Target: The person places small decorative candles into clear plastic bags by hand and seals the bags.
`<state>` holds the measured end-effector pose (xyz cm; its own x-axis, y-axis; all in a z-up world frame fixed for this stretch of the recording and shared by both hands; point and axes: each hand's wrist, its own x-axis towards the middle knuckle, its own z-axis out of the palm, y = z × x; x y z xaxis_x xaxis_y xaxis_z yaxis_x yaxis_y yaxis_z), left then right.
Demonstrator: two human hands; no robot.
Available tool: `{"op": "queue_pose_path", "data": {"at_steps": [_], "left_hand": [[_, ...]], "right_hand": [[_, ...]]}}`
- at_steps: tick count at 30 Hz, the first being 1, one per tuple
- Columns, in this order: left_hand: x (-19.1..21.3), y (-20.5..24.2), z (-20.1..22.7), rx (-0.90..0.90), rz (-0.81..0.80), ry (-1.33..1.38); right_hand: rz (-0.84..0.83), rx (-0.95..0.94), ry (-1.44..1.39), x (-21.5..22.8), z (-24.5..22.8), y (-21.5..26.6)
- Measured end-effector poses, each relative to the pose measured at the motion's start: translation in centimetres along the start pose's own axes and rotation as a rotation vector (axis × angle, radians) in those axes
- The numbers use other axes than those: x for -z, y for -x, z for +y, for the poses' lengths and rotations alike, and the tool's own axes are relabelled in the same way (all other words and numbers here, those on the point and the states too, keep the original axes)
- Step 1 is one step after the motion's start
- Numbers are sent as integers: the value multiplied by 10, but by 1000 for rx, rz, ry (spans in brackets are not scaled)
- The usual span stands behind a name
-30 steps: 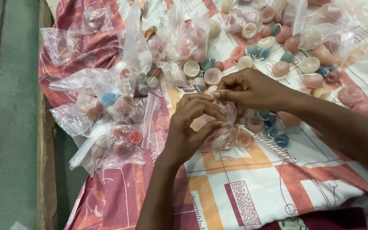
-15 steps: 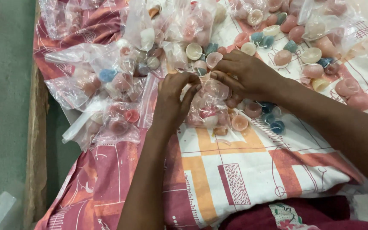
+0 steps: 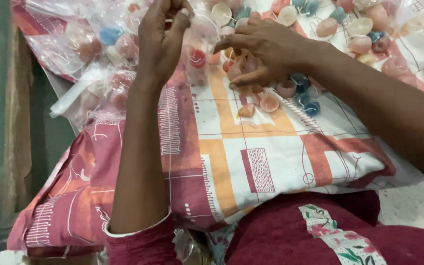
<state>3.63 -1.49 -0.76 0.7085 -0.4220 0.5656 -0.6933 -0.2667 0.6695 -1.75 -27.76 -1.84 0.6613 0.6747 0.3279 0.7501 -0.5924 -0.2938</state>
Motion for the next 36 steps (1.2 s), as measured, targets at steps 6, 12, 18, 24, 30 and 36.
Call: {"op": "queue_pose_path", "data": {"at_steps": [6, 12, 18, 24, 30, 36], "left_hand": [[-9, 17, -19, 43, 111, 269], [7, 17, -1, 43, 99, 326], [19, 14, 17, 155, -116, 564], [13, 14, 23, 237, -347, 467], [14, 12, 36, 271, -358, 443], [9, 11, 42, 285, -343, 473]], "right_hand": [[53, -71, 172, -14, -19, -16], [104, -191, 209, -30, -11, -7], [118, -150, 50, -6, -19, 0], [-83, -146, -154, 12, -4, 4], [-75, -267, -220, 44, -3, 7], [413, -139, -804, 37, 5, 8]]}}
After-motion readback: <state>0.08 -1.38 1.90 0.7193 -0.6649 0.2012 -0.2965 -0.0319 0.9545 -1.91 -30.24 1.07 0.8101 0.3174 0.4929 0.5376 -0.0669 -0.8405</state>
